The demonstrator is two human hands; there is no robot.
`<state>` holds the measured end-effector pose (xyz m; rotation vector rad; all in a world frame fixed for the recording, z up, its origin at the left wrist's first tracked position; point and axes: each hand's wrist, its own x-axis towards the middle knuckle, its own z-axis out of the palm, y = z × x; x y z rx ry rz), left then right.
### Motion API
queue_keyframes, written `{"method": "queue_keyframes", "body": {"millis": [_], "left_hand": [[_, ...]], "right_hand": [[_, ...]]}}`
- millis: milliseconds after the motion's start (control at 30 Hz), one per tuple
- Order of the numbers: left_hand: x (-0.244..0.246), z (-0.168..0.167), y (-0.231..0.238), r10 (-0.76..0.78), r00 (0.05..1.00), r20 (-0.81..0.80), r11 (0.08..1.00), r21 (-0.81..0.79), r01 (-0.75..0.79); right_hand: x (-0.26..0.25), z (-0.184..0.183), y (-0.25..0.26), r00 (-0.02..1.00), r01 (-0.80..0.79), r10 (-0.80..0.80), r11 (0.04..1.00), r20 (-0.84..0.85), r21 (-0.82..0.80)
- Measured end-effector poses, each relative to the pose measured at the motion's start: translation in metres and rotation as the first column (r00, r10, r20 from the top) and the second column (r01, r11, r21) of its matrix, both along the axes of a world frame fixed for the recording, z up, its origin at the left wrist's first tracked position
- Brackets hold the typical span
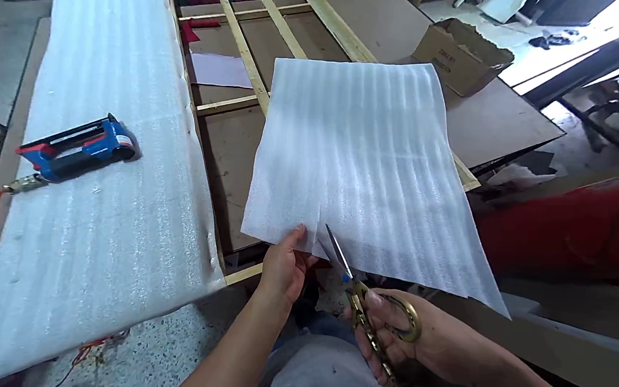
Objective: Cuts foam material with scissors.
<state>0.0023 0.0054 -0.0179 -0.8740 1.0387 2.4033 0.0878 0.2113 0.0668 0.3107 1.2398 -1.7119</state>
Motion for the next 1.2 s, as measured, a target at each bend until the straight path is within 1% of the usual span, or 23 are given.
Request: {"method": "queue_keyframes", "body": {"millis": [67,133,200,333,500,600,733,800,867,933,1000,1067,1133,1200], "left_hand": [[0.001,0.004,0.001,0.013,1.000,0.009,1.000,0.014,-0.013],[0.001,0.006,0.002,0.022,1.000,0.008,1.000,0.020,-0.023],[0.000,0.006,0.002,0.044,0.999,-0.001,0.999,0.001,-0.044],[-0.002,0.004,-0.004,0.040,0.999,0.001,0.999,-0.002,-0.040],[0.004,0.006,-0.004,0.029,0.999,-0.019,1.000,0.002,-0.029],[0.008,0.007,-0.007,0.020,0.999,-0.030,1.000,-0.011,-0.021],[0.010,0.012,-0.015,-0.009,1.000,0.007,1.000,-0.020,0.009],[0.010,0.014,-0.019,-0.011,1.000,0.023,0.999,-0.045,0.012],[0.008,0.012,-0.026,0.018,1.000,0.009,0.997,-0.072,-0.018],[0.006,0.011,-0.033,0.040,0.999,-0.006,0.997,-0.065,-0.040],[0.009,0.014,-0.035,0.022,1.000,0.006,0.999,-0.050,-0.022],[0.014,0.017,-0.036,-0.024,1.000,0.008,0.999,-0.036,0.024],[0.021,0.019,-0.037,-0.069,0.998,-0.003,0.998,-0.010,0.069],[0.027,0.020,-0.036,-0.108,0.994,-0.019,0.994,0.005,0.108]], "right_hand": [[0.001,-0.006,-0.006,1.000,-0.005,0.004,0.999,-0.014,-0.054],[0.000,-0.009,-0.011,0.999,-0.038,0.036,0.997,-0.035,-0.062],[0.003,-0.010,-0.011,0.998,-0.042,0.038,0.995,-0.048,-0.089],[0.013,-0.005,-0.005,0.991,-0.085,0.066,0.981,-0.113,-0.177],[0.009,-0.008,-0.017,0.998,-0.046,0.043,0.997,-0.047,-0.059],[0.012,-0.013,-0.030,0.999,0.002,-0.003,1.000,-0.045,-0.029],[0.016,-0.017,-0.047,0.997,0.047,-0.044,0.997,-0.062,0.056],[0.019,-0.017,-0.050,0.997,0.031,-0.024,0.994,-0.073,0.101],[0.025,-0.015,-0.051,0.997,-0.005,0.013,0.994,-0.077,0.113],[0.030,-0.015,-0.051,0.998,-0.006,0.014,0.994,-0.065,0.111],[0.031,-0.015,-0.055,0.998,0.007,0.001,0.993,-0.066,0.121],[0.030,-0.017,-0.064,0.994,0.048,-0.035,0.991,-0.107,0.121],[0.027,-0.019,-0.078,0.974,0.159,-0.139,0.982,-0.177,0.103],[0.018,-0.023,-0.094,0.944,0.270,-0.234,0.954,-0.233,0.134]]}}
